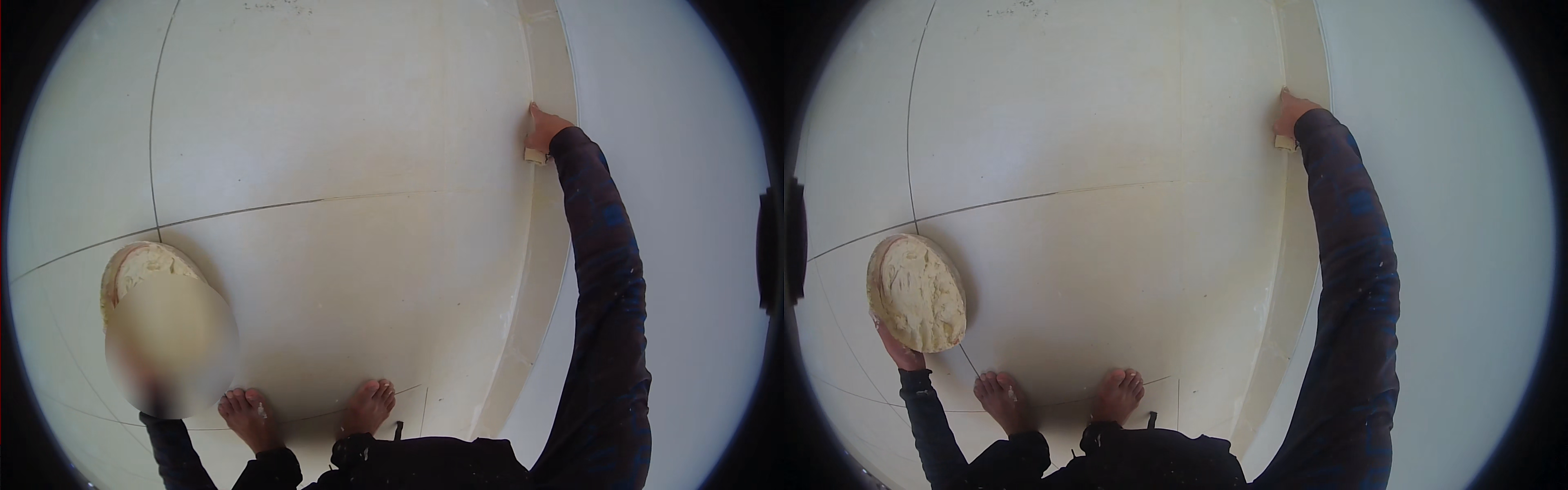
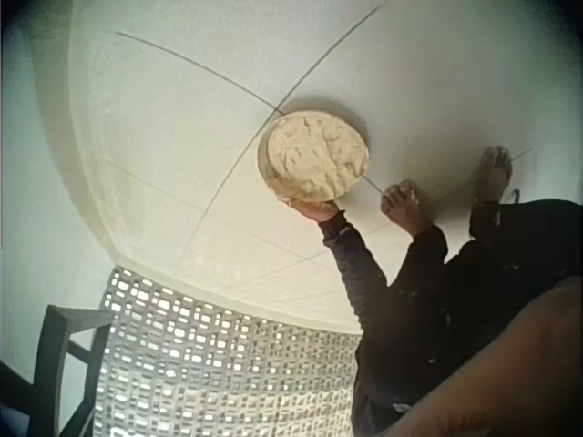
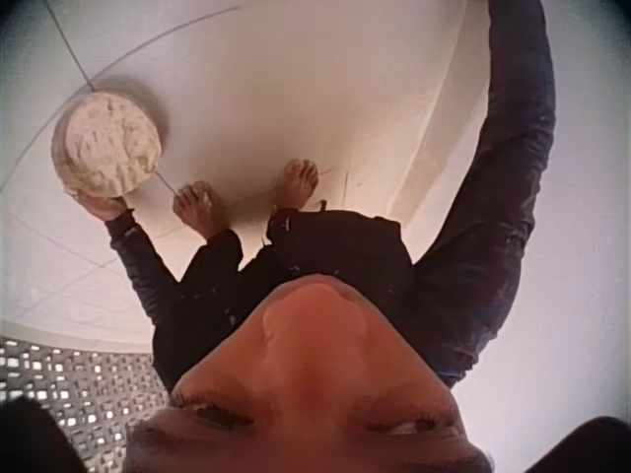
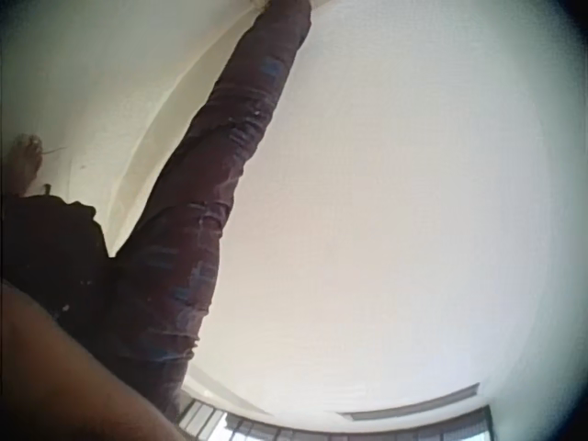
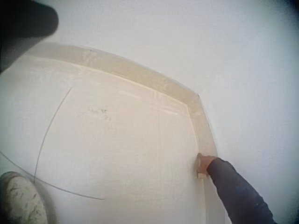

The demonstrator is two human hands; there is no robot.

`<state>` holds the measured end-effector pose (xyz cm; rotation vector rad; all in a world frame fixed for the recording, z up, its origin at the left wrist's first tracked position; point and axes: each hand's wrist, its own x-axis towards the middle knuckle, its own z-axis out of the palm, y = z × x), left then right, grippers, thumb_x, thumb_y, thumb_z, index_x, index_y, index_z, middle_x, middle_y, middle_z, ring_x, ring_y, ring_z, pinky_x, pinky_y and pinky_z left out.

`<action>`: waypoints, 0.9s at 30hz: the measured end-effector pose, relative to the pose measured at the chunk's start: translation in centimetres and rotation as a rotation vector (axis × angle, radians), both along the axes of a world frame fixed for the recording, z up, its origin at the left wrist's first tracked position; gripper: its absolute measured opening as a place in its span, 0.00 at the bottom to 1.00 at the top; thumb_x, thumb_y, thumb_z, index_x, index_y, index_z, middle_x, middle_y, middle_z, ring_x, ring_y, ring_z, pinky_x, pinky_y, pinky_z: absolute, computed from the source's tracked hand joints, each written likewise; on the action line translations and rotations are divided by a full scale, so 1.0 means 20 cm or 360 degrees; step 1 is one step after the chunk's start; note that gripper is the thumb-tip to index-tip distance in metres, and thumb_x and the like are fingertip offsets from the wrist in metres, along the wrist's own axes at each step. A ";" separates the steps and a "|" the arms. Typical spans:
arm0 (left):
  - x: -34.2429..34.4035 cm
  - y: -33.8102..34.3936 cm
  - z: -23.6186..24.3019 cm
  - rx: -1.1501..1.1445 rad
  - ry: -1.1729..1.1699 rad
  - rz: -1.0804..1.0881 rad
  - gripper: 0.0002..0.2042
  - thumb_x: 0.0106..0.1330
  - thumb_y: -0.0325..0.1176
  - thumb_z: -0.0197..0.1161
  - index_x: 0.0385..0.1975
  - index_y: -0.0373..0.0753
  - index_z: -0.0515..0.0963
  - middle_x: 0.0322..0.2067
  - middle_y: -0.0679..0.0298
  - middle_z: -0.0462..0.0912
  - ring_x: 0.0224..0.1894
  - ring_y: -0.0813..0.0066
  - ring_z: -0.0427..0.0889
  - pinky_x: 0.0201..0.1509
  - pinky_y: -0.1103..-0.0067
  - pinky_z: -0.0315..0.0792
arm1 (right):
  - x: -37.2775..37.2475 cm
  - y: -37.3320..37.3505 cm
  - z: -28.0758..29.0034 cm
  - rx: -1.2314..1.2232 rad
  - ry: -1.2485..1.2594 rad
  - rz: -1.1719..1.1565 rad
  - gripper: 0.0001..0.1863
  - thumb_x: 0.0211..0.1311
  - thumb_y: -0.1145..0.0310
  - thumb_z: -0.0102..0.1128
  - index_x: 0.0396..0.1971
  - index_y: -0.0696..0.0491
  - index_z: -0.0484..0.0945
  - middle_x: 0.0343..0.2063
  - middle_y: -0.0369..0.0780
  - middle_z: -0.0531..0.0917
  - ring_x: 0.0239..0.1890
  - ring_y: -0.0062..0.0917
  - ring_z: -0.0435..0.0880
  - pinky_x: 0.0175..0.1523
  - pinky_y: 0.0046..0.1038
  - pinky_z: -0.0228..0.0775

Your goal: The person applies a pasty substance into the gaps between floor tiles using a small scraper.

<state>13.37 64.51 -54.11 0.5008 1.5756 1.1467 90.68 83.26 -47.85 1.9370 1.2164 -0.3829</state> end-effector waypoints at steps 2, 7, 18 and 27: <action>-0.04 -0.01 -0.02 -0.0026 -0.0038 0.0014 0.30 0.79 0.52 0.44 0.71 0.36 0.59 0.67 0.59 0.67 0.67 0.67 0.69 0.71 0.69 0.65 | -0.02 -0.03 0.01 -0.0045 0.0040 -0.0142 0.48 0.53 0.59 0.61 0.76 0.52 0.53 0.56 0.53 0.81 0.52 0.44 0.85 0.57 0.40 0.78; -0.03 -0.02 0.01 -0.0013 0.0129 -0.0131 0.30 0.79 0.52 0.43 0.71 0.35 0.59 0.66 0.59 0.67 0.67 0.67 0.68 0.71 0.69 0.64 | -0.03 -0.17 0.09 0.0037 0.0353 -0.0212 0.48 0.52 0.60 0.62 0.75 0.55 0.55 0.49 0.52 0.84 0.35 0.39 0.88 0.38 0.37 0.83; -0.04 -0.04 -0.02 0.0065 0.0383 -0.0239 0.29 0.80 0.50 0.42 0.71 0.35 0.59 0.67 0.59 0.66 0.69 0.67 0.66 0.73 0.68 0.61 | 0.06 -0.01 0.09 0.0983 0.0039 0.0353 0.15 0.59 0.65 0.61 0.45 0.53 0.79 0.41 0.49 0.86 0.38 0.43 0.87 0.44 0.39 0.80; -0.02 -0.01 -0.03 0.0003 -0.0080 0.0006 0.28 0.80 0.49 0.41 0.71 0.37 0.59 0.66 0.59 0.68 0.67 0.67 0.69 0.71 0.69 0.66 | 0.00 -0.04 -0.14 0.1379 -0.0139 0.0518 0.10 0.63 0.76 0.56 0.43 0.55 0.80 0.32 0.49 0.84 0.40 0.45 0.84 0.46 0.46 0.77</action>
